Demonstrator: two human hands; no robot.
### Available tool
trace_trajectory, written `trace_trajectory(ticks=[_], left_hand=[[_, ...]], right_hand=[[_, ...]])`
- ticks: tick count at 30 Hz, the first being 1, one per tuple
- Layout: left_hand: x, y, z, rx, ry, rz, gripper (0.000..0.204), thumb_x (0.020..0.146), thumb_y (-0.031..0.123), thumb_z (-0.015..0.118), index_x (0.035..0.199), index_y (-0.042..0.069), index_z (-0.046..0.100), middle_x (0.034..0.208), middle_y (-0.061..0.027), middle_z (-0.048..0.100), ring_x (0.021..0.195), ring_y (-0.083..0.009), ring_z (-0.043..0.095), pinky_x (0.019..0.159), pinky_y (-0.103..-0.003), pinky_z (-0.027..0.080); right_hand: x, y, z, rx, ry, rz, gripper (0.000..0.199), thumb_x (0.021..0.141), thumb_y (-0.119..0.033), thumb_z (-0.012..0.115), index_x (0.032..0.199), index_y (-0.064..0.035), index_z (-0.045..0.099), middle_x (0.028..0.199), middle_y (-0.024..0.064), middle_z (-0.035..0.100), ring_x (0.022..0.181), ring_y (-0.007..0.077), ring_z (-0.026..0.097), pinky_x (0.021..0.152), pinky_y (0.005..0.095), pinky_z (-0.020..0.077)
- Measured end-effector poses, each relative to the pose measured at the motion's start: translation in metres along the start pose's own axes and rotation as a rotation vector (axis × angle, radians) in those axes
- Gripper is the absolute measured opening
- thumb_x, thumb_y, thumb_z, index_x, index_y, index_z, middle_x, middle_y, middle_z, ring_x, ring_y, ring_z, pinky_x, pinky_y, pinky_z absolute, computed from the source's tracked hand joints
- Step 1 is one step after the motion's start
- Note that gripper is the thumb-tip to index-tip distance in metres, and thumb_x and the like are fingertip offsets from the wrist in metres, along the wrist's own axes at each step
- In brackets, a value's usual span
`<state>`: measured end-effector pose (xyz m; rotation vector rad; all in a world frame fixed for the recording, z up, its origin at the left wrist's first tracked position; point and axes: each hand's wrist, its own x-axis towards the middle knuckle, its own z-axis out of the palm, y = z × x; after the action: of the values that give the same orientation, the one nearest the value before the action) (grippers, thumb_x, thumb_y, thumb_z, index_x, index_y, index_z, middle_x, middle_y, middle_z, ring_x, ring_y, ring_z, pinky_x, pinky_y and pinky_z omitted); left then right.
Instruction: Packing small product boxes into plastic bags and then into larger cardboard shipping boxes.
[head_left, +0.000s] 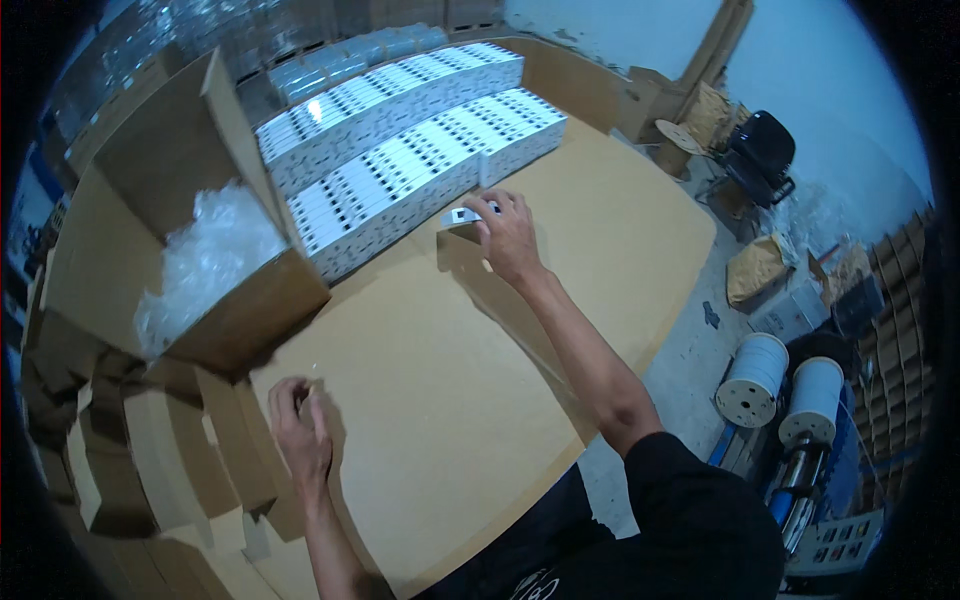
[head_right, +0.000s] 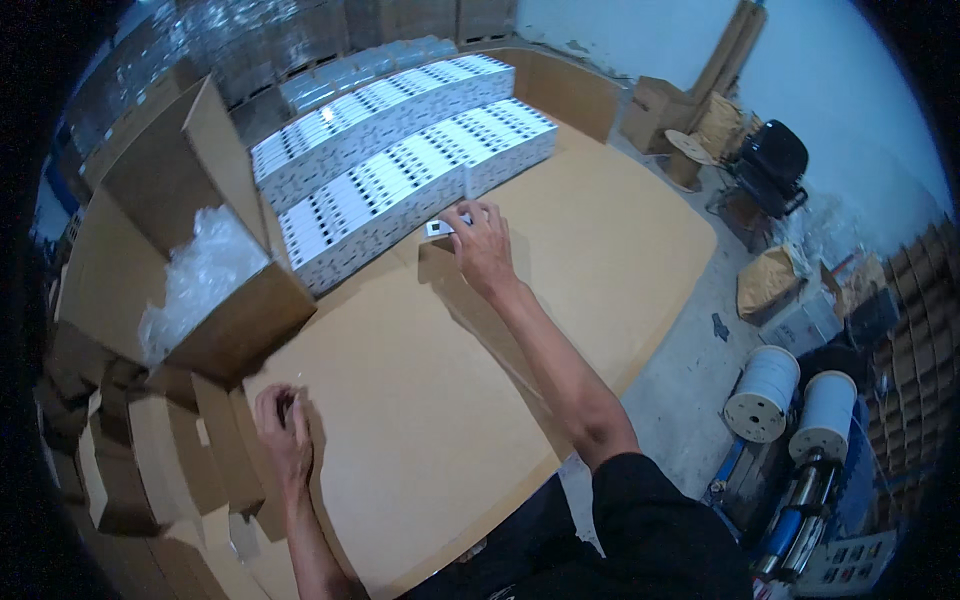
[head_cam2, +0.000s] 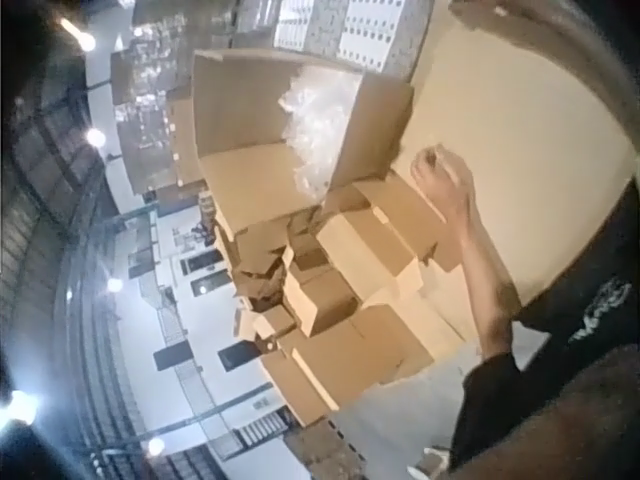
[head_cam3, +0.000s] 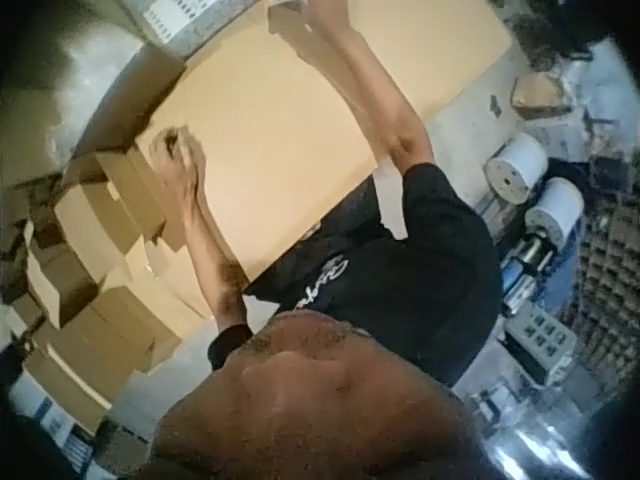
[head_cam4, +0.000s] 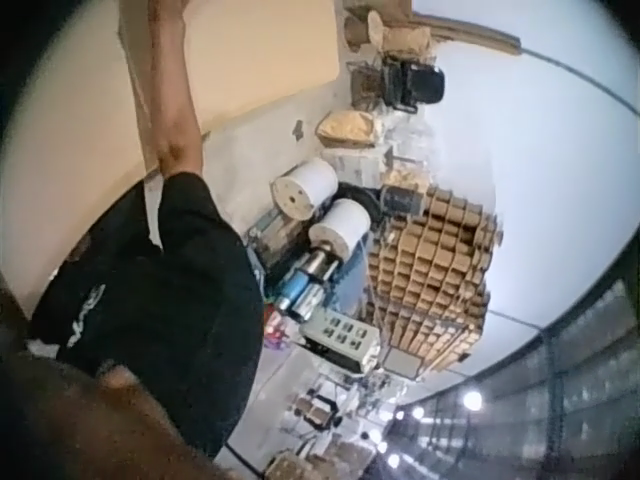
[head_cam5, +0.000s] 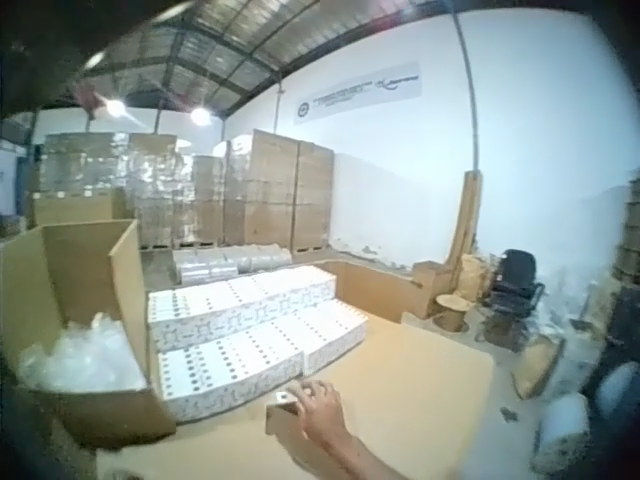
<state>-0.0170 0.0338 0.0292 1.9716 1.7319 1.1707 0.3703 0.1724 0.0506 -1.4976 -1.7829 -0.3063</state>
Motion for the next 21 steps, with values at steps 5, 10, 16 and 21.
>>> trace_trajectory(ticks=[5, 10, 16, 21], left_hand=[[0.009, 0.001, -0.003, -0.477, -0.014, -0.234, 0.028, 0.1, 0.007, 0.062, 0.127, 0.004, 0.059, 0.09, -0.0057, 0.066, 0.079, -0.0113, 0.062, 0.069, -0.027, 0.05], [0.018, -0.012, -0.023, -0.756, -0.129, -0.44, 0.03, 0.106, 0.02, 0.057, 0.133, 0.007, 0.058, 0.074, -0.0033, 0.064, 0.062, -0.0068, 0.058, 0.053, -0.023, 0.045], [0.017, -0.028, -0.021, -0.983, -0.072, -0.431, 0.033, 0.108, 0.033, 0.054, 0.13, 0.008, 0.06, 0.076, -0.0014, 0.064, 0.059, -0.0083, 0.061, 0.051, -0.022, 0.048], [0.018, -0.025, -0.019, -0.823, -0.084, -0.302, 0.037, 0.097, 0.002, 0.064, 0.133, 0.006, 0.055, 0.108, -0.0086, 0.065, 0.098, -0.0122, 0.063, 0.081, -0.029, 0.055]], right_hand=[[-0.029, -0.117, -0.009, 0.252, -0.194, 0.034, 0.038, 0.087, -0.001, 0.067, 0.122, -0.0142, 0.066, 0.117, 0.014, 0.056, 0.114, 0.0345, 0.053, 0.097, 0.0472, 0.047], [-0.048, -0.209, 0.0, 0.467, -0.354, -0.083, 0.037, 0.088, 0.0, 0.067, 0.123, -0.0127, 0.066, 0.114, 0.0152, 0.055, 0.109, 0.0349, 0.055, 0.093, 0.0471, 0.0503], [-0.063, -0.251, 0.015, 0.573, -0.397, -0.208, 0.038, 0.084, 0.004, 0.07, 0.119, -0.0096, 0.068, 0.117, 0.0171, 0.054, 0.113, 0.0353, 0.055, 0.093, 0.0454, 0.0523], [-0.081, -0.242, 0.037, 1.012, -0.335, 0.145, 0.046, 0.088, 0.01, 0.065, 0.131, -0.0003, 0.054, 0.131, 0.0198, 0.053, 0.125, 0.0291, 0.059, 0.097, 0.0347, 0.0568]])
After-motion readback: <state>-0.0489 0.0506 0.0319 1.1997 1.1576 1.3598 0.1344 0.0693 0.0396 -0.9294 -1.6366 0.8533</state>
